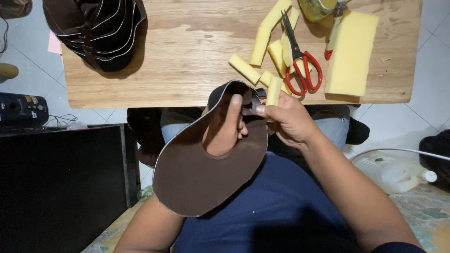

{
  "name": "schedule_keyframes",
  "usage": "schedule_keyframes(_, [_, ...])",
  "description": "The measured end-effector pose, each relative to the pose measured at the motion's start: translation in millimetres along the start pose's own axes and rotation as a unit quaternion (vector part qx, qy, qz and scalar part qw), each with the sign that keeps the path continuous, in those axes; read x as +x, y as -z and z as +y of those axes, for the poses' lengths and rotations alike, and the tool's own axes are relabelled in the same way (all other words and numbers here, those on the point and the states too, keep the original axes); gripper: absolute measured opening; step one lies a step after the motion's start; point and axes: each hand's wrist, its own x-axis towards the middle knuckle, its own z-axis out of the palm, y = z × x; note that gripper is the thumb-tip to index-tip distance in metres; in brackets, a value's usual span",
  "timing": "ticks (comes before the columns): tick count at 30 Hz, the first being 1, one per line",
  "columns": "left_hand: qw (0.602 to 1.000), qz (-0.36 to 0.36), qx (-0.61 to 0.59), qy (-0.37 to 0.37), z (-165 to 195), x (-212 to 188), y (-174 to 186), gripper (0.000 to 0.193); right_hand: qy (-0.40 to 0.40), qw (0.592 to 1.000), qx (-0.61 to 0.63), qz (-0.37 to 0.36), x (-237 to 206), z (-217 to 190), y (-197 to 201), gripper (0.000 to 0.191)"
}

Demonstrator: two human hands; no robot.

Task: The person cuts yellow foam strips into smaller pieces with red-handled scissors on a wooden workbench. They then pick up a brown shoe upper, insert the cut foam pieces into it, and press and adjust the foam inside the shoe with their hands.

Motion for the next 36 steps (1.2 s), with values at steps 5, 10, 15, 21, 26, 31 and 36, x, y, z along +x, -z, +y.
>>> schedule_keyframes(5, [0.964,0.007,0.051,-0.263,0,-4,8,0.029,-0.010,1.000,-0.003,0.014,0,-2,-1,0.036])
schedule_keyframes(10, [0.978,-0.143,0.071,-0.131,4,1,25,0.028,0.019,1.000,-0.005,0.010,-2,-4,-2,0.044])
schedule_keyframes(15, [0.974,-0.187,0.122,-0.039,5,7,23,0.027,0.184,0.921,-0.333,0.087,-12,3,-5,0.040])
schedule_keyframes(21, [0.995,-0.100,-0.010,0.018,1,13,3,0.024,0.236,0.891,-0.376,0.094,-11,8,-4,0.039])
schedule_keyframes(26, [0.973,-0.104,0.199,-0.055,-4,11,17,0.019,0.188,0.896,-0.385,0.115,-7,15,1,0.043])
schedule_keyframes(31, [0.969,-0.107,0.167,-0.146,-20,7,20,0.015,0.220,0.833,-0.477,0.176,-1,23,5,0.043])
schedule_keyframes(36, [0.975,-0.151,0.080,-0.142,-20,14,24,0.027,0.160,0.894,-0.404,0.109,6,4,9,0.046])
